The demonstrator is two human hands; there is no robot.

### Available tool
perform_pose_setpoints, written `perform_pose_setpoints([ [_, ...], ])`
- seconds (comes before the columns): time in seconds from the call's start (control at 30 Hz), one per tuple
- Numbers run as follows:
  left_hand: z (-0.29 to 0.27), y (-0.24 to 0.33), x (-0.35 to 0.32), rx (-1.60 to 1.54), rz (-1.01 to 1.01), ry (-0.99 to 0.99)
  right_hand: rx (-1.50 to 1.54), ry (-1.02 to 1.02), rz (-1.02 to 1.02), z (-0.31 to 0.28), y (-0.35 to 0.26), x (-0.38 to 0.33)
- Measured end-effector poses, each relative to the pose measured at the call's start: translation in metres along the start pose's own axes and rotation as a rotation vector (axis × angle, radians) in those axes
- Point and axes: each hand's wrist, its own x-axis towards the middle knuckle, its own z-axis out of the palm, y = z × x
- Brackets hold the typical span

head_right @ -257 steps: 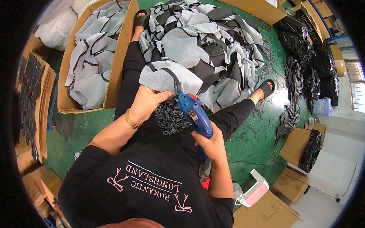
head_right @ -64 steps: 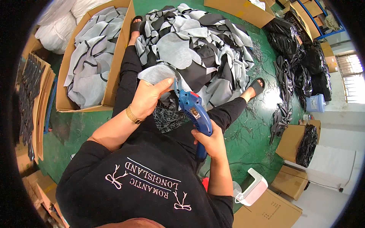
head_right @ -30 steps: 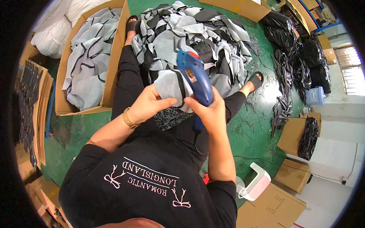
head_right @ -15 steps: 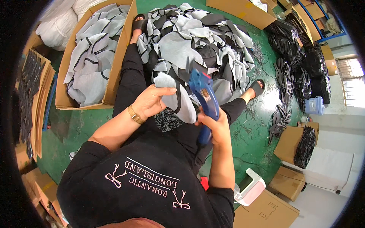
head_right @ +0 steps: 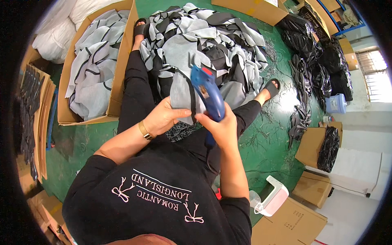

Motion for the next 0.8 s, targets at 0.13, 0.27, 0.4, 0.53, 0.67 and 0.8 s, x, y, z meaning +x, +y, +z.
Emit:
perform_pose_setpoints([
  [0.13,0.002,-0.003,-0.005,-0.008,-0.017,0.087,-0.322,0.069,-0.183,0.018,-0.001,0.007],
  [0.27,-0.002,0.012,0.006,-0.074,0.069,0.230,-0.370,-0.004,-0.195,0.023,0.001,0.003],
  [0.4,-0.010,0.016,0.005,-0.060,0.095,0.256,-0.135,-0.075,-0.059,0.011,0.014,0.000],
  [0.53,-0.024,0.024,0.003,0.029,0.103,0.261,0.097,-0.073,0.124,-0.013,0.006,-0.013],
  [0.67,-0.025,0.035,-0.001,0.142,0.094,0.232,-0.009,-0.237,0.239,-0.029,-0.005,-0.029],
  [0.8,-0.024,0.042,-0.003,0.273,0.094,0.212,-0.108,-0.248,0.283,-0.032,-0.005,-0.032],
])
